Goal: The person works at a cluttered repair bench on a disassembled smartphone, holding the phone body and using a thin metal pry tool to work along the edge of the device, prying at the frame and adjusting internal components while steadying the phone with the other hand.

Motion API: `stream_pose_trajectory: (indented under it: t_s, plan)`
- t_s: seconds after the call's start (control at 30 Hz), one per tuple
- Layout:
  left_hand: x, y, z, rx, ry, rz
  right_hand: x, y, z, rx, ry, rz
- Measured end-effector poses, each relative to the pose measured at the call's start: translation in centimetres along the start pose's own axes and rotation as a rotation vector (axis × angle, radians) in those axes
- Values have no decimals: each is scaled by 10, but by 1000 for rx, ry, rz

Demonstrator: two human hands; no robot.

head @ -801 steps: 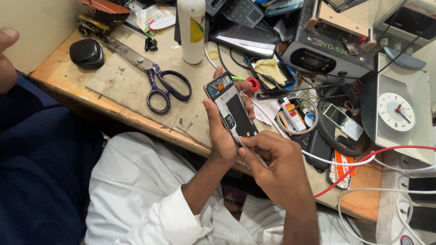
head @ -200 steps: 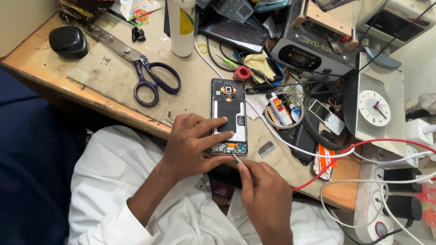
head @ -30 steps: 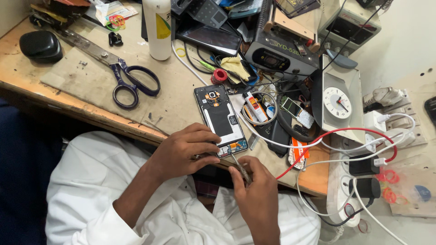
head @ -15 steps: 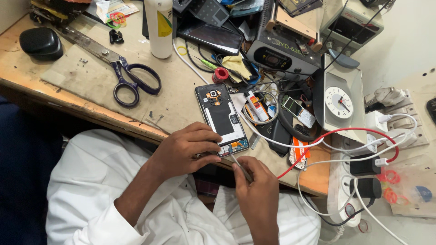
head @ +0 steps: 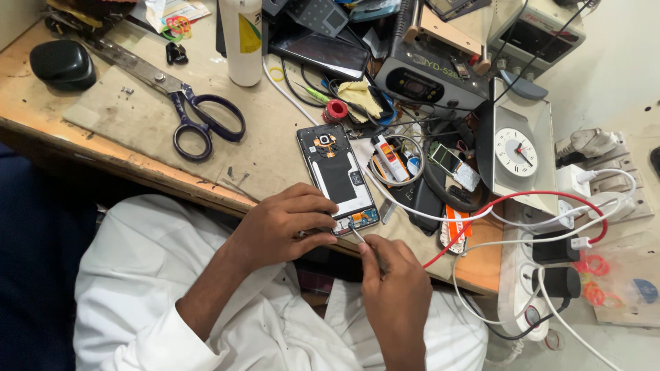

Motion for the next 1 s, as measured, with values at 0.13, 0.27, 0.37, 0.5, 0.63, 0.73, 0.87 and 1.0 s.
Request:
stream_pose_trajectory:
  t_s: [0.13, 0.27, 0.37, 0.5, 0.63, 0.73, 0.87, 1.0]
  plan:
    - [0, 0, 0, 5, 3, 11, 2, 8, 6, -50, -178, 193]
    - [-1, 0, 1, 11, 15, 23, 5, 2, 3, -29, -129, 44]
    - [-1, 0, 0, 5, 17, 25, 3, -3, 0, -22, -24, -21]
    - [-1, 1, 0, 12, 11, 25, 0, 5, 6, -49, -175, 184]
    - [-1, 1, 0, 14, 12, 14, 2, 1, 4, 47, -142, 77]
    - [0, 2, 0, 15, 13, 13, -1, 1, 3, -15, -94, 65]
    - [0, 2, 0, 25, 20, 24, -7, 10, 9, -33, -195, 302]
    - [0, 2, 0, 16, 16, 12, -3, 2, 2, 110, -75, 63]
Point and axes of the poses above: each hand's wrist, its own x-axis towards the middle knuckle, its own z-axis out of the palm, y = z × x, the point moved 4 cm from there along x, towards the middle knuckle, and after that the axes turned 11 degrees about y, right-handed, at the moved point
